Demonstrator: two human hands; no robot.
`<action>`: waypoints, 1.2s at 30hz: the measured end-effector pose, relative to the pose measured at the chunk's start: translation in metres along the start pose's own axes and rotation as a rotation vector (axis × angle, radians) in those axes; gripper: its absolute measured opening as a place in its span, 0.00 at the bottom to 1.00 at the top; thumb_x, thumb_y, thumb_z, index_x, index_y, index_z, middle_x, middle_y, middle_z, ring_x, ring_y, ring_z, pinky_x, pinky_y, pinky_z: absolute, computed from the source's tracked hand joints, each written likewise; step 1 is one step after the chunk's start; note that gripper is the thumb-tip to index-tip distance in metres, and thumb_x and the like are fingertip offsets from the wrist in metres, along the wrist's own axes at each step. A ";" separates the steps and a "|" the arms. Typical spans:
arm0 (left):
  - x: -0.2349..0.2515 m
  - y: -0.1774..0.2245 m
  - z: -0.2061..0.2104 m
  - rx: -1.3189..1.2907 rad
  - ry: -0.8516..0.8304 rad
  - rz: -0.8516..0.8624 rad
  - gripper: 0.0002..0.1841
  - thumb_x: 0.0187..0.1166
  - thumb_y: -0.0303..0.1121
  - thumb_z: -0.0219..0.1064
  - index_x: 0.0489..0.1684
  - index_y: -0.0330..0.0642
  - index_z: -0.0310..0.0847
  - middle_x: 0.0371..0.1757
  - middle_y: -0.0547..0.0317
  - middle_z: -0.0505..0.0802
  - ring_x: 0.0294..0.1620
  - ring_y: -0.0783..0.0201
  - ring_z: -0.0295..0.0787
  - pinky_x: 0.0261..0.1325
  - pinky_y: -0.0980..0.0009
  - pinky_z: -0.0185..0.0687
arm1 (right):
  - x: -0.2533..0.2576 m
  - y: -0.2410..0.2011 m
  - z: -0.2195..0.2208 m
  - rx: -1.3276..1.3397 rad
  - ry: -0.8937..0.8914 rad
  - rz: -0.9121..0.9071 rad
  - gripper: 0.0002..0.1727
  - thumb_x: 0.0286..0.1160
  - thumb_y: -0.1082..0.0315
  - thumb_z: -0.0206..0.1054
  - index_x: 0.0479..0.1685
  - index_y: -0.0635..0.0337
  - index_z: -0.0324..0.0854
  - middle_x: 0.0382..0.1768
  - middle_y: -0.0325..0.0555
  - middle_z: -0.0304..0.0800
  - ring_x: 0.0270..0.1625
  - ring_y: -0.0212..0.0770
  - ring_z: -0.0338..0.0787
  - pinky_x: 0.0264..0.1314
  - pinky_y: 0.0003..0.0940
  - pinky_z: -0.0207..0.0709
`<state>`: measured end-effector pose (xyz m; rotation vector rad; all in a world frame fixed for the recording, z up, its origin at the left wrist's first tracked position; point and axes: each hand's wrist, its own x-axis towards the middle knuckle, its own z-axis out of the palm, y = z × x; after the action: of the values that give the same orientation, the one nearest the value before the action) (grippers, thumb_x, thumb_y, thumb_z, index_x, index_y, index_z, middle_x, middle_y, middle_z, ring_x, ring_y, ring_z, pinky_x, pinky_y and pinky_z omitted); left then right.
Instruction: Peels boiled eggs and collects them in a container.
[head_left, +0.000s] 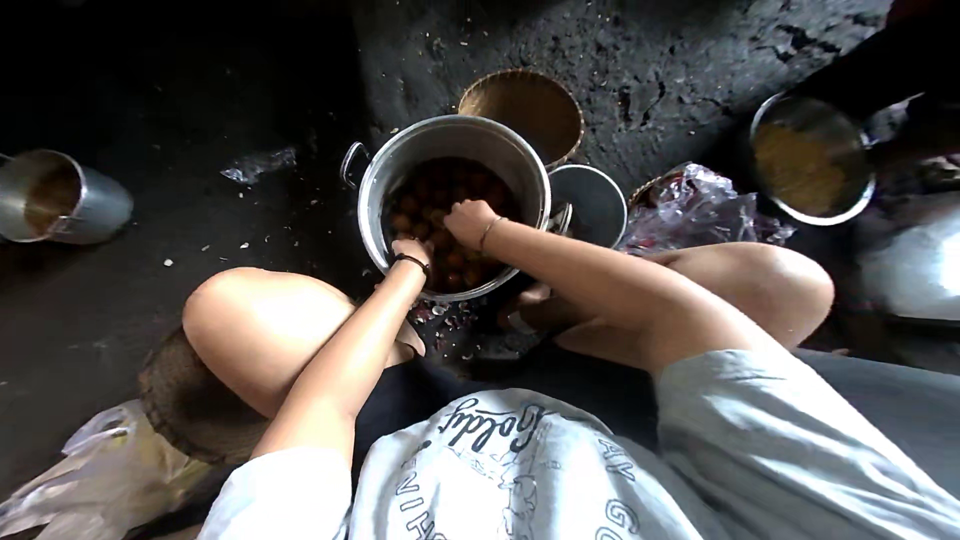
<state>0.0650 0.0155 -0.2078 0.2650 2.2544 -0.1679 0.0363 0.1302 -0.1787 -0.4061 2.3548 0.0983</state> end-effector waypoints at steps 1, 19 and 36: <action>-0.002 0.000 0.000 -0.017 0.008 -0.007 0.23 0.77 0.34 0.72 0.69 0.33 0.81 0.70 0.32 0.84 0.73 0.31 0.79 0.67 0.33 0.73 | 0.006 -0.005 0.009 -0.008 -0.038 0.033 0.18 0.78 0.78 0.64 0.65 0.70 0.82 0.69 0.70 0.80 0.72 0.71 0.81 0.61 0.69 0.79; -0.006 -0.028 -0.022 -1.939 0.188 0.108 0.21 0.91 0.43 0.39 0.65 0.41 0.71 0.48 0.52 0.82 0.35 0.64 0.79 0.37 0.70 0.77 | 0.021 0.025 0.021 0.411 0.216 0.065 0.34 0.65 0.63 0.81 0.71 0.70 0.77 0.77 0.77 0.68 0.71 0.74 0.80 0.68 0.72 0.76; -0.025 -0.006 -0.016 -1.954 0.054 0.220 0.32 0.92 0.60 0.40 0.68 0.42 0.77 0.52 0.53 0.90 0.49 0.61 0.88 0.54 0.61 0.85 | -0.055 0.017 0.029 0.812 0.906 -0.174 0.28 0.87 0.55 0.63 0.80 0.60 0.72 0.68 0.65 0.79 0.67 0.59 0.84 0.70 0.54 0.80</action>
<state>0.0674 0.0100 -0.1787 -0.5370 1.4649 1.9805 0.0877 0.1658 -0.1631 -0.2576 2.8955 -1.3256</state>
